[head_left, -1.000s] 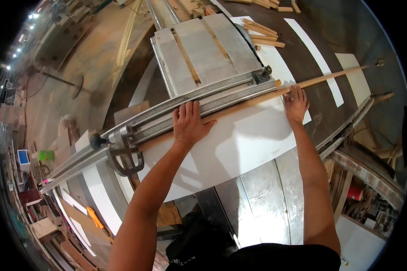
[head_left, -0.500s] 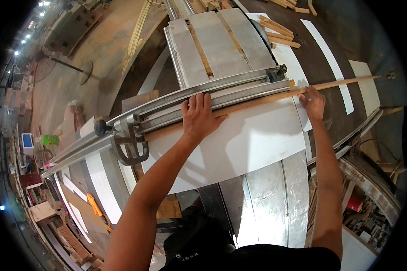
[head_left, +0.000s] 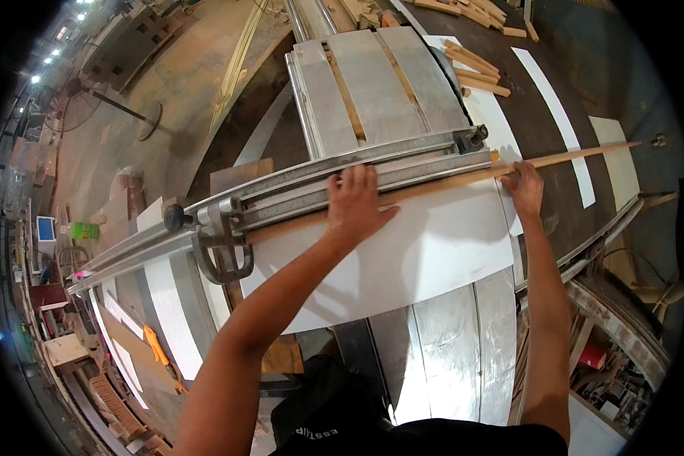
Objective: The person uses a table saw to cut long wooden dowels into shorter segments. They feed the dowels through the saw blade one by one, then gather the cut pieces and stack them on the machine's surface.
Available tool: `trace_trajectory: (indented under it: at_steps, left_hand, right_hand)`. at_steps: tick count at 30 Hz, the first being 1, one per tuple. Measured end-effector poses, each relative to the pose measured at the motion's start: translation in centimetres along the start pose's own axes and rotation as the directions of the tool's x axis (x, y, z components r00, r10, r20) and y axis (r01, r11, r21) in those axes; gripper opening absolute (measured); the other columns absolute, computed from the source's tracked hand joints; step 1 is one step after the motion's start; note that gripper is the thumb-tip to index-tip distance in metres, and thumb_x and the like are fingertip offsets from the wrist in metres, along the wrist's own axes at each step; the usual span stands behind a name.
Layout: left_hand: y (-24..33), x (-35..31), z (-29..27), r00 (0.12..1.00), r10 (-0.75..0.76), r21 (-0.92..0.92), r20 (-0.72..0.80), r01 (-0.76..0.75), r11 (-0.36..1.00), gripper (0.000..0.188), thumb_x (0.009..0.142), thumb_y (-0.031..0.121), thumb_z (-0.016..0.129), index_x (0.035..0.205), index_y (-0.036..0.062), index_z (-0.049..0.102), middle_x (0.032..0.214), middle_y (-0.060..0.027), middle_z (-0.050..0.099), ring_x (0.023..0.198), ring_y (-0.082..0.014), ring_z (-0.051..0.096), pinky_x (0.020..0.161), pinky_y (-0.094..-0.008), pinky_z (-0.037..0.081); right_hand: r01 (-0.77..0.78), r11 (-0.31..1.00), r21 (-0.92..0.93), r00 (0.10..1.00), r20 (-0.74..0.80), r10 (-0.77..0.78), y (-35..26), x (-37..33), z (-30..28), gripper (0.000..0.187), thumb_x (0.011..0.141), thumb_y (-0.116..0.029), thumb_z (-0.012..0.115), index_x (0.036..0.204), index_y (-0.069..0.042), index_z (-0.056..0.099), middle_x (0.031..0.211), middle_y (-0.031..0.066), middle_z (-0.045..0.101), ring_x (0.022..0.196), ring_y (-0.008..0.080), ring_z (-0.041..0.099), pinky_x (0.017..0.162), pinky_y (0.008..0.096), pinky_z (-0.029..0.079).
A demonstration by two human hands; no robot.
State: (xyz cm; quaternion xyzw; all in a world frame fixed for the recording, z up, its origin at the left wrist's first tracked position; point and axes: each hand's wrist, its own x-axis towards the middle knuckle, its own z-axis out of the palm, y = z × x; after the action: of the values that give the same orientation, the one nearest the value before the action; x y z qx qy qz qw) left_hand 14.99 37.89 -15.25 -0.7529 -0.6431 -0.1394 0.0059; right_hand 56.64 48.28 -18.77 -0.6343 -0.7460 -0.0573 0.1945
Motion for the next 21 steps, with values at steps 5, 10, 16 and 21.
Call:
trace_trajectory:
  at_steps: [5,10,16,21]
  left_hand:
    - [4.8,3.3,3.1,0.999,0.054,-0.034,-0.008,-0.054,0.998,0.087,0.073,0.066,0.073,0.129,0.003,0.055,0.121,-0.0102,0.052,0.117,-0.0291,0.046,0.098,-0.0528,0.035]
    - [6.5,4.2,3.5,0.984,0.128,0.081,-0.123,-0.118,0.99,0.078,0.072,0.065,0.074,0.118,0.0036,0.06,0.112,-0.0093,0.053,0.108,-0.0271,0.048,0.088,-0.0462,0.037]
    - [6.1,4.3,3.9,0.968,0.149,0.033,-0.202,-0.145,0.989,0.074,0.071,0.063,0.075,0.113,0.0032,0.061,0.108,-0.0092,0.053,0.104,-0.0263,0.05,0.088,-0.0441,0.037]
    - [6.6,4.7,2.8,0.972,0.132,-0.05,-0.195,-0.144,0.988,0.071,0.068,0.058,0.081,0.109,0.0032,0.062,0.104,-0.0092,0.055,0.099,-0.0263,0.053,0.086,-0.0426,0.038]
  right_hand:
    - [0.05,0.997,0.058,0.998,-0.047,-0.047,0.0,0.5,1.0,0.046,0.075,-0.019,0.087,0.11,0.001,0.068,0.115,0.0176,0.069,0.104,0.0342,0.067,0.092,0.0444,0.053]
    - [0.014,0.994,0.11,0.998,-0.058,-0.007,0.9,-1.4,1.9,0.046,0.078,-0.012,0.087,0.117,0.002,0.066,0.115,0.0166,0.068,0.098,0.0293,0.067,0.084,0.0393,0.056]
    - [0.025,0.981,0.195,0.996,-0.086,-0.008,0.0,-1.3,1.4,0.049,0.072,-0.009,0.087,0.117,0.0,0.068,0.119,0.0195,0.068,0.105,0.0349,0.068,0.09,0.044,0.055]
    - [0.117,0.99,0.075,0.987,-0.116,-0.108,-0.4,-0.4,-0.5,0.045,0.073,-0.014,0.086,0.114,-0.003,0.07,0.115,0.0202,0.068,0.104,0.0382,0.067,0.092,0.0455,0.054]
